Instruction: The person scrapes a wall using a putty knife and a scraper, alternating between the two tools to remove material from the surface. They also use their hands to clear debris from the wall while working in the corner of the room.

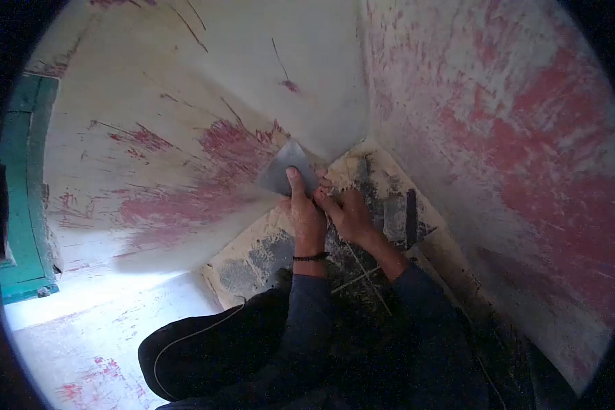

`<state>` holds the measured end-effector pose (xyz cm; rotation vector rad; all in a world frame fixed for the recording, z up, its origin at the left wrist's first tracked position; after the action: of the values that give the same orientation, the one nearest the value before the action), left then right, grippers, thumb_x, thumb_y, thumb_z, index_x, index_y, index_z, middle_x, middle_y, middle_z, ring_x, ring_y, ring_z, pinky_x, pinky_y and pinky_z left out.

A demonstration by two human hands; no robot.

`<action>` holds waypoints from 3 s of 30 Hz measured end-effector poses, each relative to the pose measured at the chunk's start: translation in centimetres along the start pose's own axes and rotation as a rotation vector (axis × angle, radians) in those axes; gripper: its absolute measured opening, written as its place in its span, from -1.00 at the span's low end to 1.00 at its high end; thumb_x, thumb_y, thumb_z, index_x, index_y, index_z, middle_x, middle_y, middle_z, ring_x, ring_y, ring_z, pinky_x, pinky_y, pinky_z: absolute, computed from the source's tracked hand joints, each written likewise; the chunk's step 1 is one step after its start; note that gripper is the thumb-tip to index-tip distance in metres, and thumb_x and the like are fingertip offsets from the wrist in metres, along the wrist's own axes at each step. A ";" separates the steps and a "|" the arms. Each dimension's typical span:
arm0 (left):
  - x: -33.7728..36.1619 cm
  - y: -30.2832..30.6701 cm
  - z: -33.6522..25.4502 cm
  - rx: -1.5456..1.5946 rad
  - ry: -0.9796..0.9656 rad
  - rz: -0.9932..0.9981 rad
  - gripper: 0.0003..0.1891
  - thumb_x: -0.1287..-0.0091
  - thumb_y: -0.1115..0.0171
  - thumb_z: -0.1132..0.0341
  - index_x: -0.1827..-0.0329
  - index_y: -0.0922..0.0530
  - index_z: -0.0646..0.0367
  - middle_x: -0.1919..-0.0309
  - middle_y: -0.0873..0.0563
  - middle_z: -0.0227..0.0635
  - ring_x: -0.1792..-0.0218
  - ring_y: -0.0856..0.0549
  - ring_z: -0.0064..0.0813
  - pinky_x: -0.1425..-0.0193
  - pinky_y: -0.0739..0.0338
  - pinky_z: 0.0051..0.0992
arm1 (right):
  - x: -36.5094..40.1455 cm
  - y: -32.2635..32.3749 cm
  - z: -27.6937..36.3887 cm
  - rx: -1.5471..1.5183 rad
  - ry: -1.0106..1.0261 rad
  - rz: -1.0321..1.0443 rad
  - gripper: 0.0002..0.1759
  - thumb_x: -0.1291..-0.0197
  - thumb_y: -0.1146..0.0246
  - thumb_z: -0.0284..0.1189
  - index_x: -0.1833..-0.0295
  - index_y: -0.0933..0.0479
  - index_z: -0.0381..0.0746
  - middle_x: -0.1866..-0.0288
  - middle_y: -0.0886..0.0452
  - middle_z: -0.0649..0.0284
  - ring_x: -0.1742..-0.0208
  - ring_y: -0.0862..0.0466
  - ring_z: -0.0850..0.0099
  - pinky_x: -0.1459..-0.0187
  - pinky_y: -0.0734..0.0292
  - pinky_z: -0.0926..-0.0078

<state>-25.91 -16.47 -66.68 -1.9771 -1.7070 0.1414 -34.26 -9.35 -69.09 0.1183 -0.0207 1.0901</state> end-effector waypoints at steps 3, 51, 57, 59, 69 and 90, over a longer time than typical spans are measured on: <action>-0.5 0.8 -0.2 -0.044 -0.005 0.081 -0.57 -0.53 -0.27 0.01 -0.04 -0.58 0.29 0.23 -0.77 -0.19 0.43 -0.71 -0.45 0.38 -0.62 -0.48 | 1.4 -1.0 0.0 -0.025 0.017 -0.019 -0.43 -0.48 -0.18 -0.03 0.29 -0.63 -0.39 0.56 -0.57 0.10 0.46 -0.57 0.42 0.38 -0.36 0.23; 0.0 0.5 1.2 0.017 0.012 -0.051 -0.52 -0.54 -0.24 -0.03 0.18 -0.61 0.35 0.41 -0.78 -0.15 0.54 -0.68 -0.50 0.50 -0.52 -0.56 | 1.3 -0.2 -0.2 0.208 0.142 -0.084 -0.49 -0.46 -0.17 -0.12 0.32 -0.66 -0.37 0.58 -0.58 -0.09 0.51 -0.67 -0.04 0.47 -0.40 0.15; -0.1 0.5 1.6 0.065 0.018 -0.062 -0.52 -0.54 -0.24 -0.04 0.14 -0.60 0.34 0.42 -0.77 -0.16 0.53 -0.68 -0.49 0.50 -0.52 -0.55 | 1.1 0.0 0.0 0.209 0.177 -0.107 -0.54 -0.45 -0.19 -0.17 0.34 -0.66 -0.35 0.56 -0.60 -0.11 0.45 -0.69 -0.10 0.45 -0.46 0.15; 0.2 0.3 1.1 0.023 -0.025 -0.063 -0.52 -0.54 -0.24 -0.04 0.10 -0.59 0.33 0.41 -0.77 -0.16 0.53 -0.69 -0.49 0.50 -0.53 -0.54 | 1.2 0.0 0.0 0.222 0.198 -0.113 -0.54 -0.45 -0.19 -0.17 0.33 -0.67 -0.35 0.56 -0.60 -0.11 0.45 -0.70 -0.10 0.45 -0.46 0.16; 0.0 0.5 1.0 -0.022 -0.046 -0.080 -0.54 -0.56 -0.22 -0.01 0.11 -0.60 0.33 0.39 -0.79 -0.11 0.56 -0.68 -0.49 0.50 -0.55 -0.53 | 0.8 -0.2 -0.4 0.232 0.103 -0.074 -0.52 -0.40 -0.25 -0.14 0.38 -0.65 -0.36 0.60 -0.58 -0.11 0.52 -0.67 -0.10 0.47 -0.45 0.05; -0.7 1.0 0.3 -0.041 -0.011 0.078 -0.62 -0.56 -0.24 0.04 0.00 -0.56 0.27 0.32 -0.76 -0.18 0.47 -0.70 -0.46 0.45 -0.57 -0.50 | 0.6 -1.8 -0.7 0.119 0.118 -0.065 -0.53 -0.52 -0.08 -0.13 0.13 -0.68 -0.32 0.35 -0.70 -0.02 0.33 -0.73 -0.01 0.29 -0.53 0.17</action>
<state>-25.25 -17.07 -67.56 -2.0775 -1.6520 0.1461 -32.43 -9.52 -69.85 0.1602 0.1537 1.0321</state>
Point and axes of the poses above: each hand's wrist, its own x-axis away from the middle knuckle, its own y-axis out of the back of the hand, z = x × y, the point moved 6 cm from there along -x, towards the middle knuckle
